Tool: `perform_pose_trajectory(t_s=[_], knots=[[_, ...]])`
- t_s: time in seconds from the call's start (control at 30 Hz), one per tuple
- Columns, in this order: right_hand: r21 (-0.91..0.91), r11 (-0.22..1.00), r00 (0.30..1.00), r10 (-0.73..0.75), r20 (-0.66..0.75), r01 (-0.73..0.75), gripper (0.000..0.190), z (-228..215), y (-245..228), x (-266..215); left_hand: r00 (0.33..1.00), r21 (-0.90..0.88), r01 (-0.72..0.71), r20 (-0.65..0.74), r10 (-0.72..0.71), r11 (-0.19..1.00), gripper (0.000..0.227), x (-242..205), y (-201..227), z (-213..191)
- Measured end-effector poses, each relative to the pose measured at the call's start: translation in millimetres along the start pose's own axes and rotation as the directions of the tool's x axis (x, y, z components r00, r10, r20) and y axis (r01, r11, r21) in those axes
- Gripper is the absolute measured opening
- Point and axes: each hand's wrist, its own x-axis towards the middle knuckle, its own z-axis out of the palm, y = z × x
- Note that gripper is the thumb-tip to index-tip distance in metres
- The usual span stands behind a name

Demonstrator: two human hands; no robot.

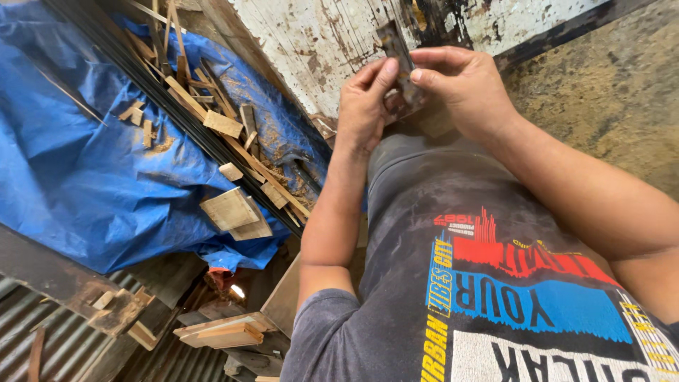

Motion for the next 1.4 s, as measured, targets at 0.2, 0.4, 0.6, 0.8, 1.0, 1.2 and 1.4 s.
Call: perform_pose_trajectory(t_s=[0.2, 0.4, 0.6, 0.8, 1.0, 1.2, 1.4], knots=[[0.144, 0.977, 0.986, 0.163, -0.027, -0.157, 0.051, -52.3, 33.8, -15.4, 0.998, -0.172, -0.005, 0.063, 0.016, 0.985, 0.026, 79.3, -11.1, -42.4], [0.057, 0.924, 0.84, 0.37, -0.396, -0.379, 0.047, -194.3, 143.4, -106.0, 0.999, -0.291, -0.026, 0.038, 0.038, 0.956, 0.026, 140.2, -30.2, -71.7], [-0.012, 0.813, 0.624, 0.437, -0.648, -0.582, 0.046, -293.8, 223.6, -211.9, 0.994, -0.283, -0.097, 0.023, 0.108, 0.954, 0.026, 172.1, -40.0, -79.4], [-0.103, 0.693, 0.546, 0.457, -0.702, -0.713, 0.047, -314.3, 239.6, -240.7, 0.992, -0.189, -0.102, -0.094, 0.085, 0.977, 0.026, 187.4, -47.0, -81.3], [-0.311, 0.563, 0.591, 0.425, -0.686, -0.766, 0.047, -311.6, 229.6, -231.3, 0.827, 0.604, -0.256, -0.268, 0.495, 0.755, 0.038, 217.2, -54.4, -59.2], [-0.377, 0.503, 0.6, 0.418, -0.682, -0.778, 0.043, -318.6, 215.5, -229.8, 0.703, 0.76, -0.324, -0.205, 0.681, 0.563, 0.03, 211.5, -80.8, -35.1], [-0.323, 0.495, 0.556, 0.451, -0.698, -0.807, 0.04, -324.3, 203.5, -238.1, 0.581, 0.805, -0.348, -0.217, 0.784, 0.481, 0.027, 211.6, -102.1, -21.7]])
